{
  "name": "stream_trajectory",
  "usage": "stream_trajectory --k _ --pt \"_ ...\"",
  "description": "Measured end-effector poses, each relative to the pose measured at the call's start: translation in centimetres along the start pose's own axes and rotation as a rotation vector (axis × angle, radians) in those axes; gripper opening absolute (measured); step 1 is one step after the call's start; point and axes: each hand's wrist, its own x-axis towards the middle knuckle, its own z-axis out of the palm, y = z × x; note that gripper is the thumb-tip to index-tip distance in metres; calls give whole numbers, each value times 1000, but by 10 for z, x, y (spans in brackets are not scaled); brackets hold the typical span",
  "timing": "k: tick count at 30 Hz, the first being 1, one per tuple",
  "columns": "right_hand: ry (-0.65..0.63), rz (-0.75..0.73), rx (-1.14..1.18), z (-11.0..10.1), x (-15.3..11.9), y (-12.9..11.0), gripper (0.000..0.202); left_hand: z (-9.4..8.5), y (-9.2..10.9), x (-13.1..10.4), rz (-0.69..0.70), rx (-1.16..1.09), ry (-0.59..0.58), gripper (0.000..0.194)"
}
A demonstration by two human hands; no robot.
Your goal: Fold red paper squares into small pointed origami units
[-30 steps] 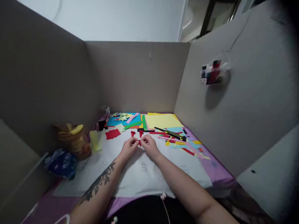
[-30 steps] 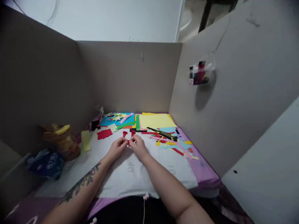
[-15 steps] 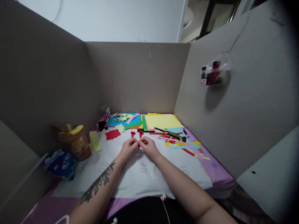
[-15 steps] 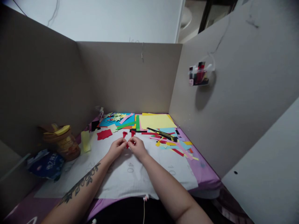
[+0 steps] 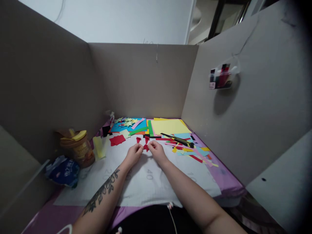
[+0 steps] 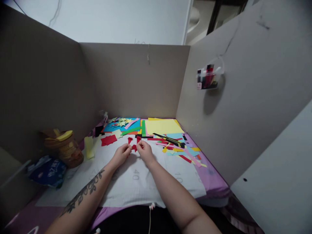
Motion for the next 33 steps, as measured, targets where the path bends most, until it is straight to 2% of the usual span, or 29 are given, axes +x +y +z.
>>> stream_trajectory --k 5,8,12,16,22,30,33 --pt "92 20 -8 -8 6 5 17 -4 1 2 -78 0 70 22" --pt "38 7 -25 -6 4 4 17 -2 3 2 -45 -34 98 20" --pt "-70 -28 -67 4 -2 2 15 3 2 1 37 -35 46 21" --pt "-110 -24 -82 8 -4 2 14 4 -1 1 52 1 28 23" --pt "-79 39 -20 0 0 0 15 -1 1 3 35 -17 119 21" --pt "-25 74 37 -9 6 4 17 -7 4 3 -21 -56 162 22" --pt "-20 42 25 -7 3 2 16 -5 4 3 -3 -27 143 22"
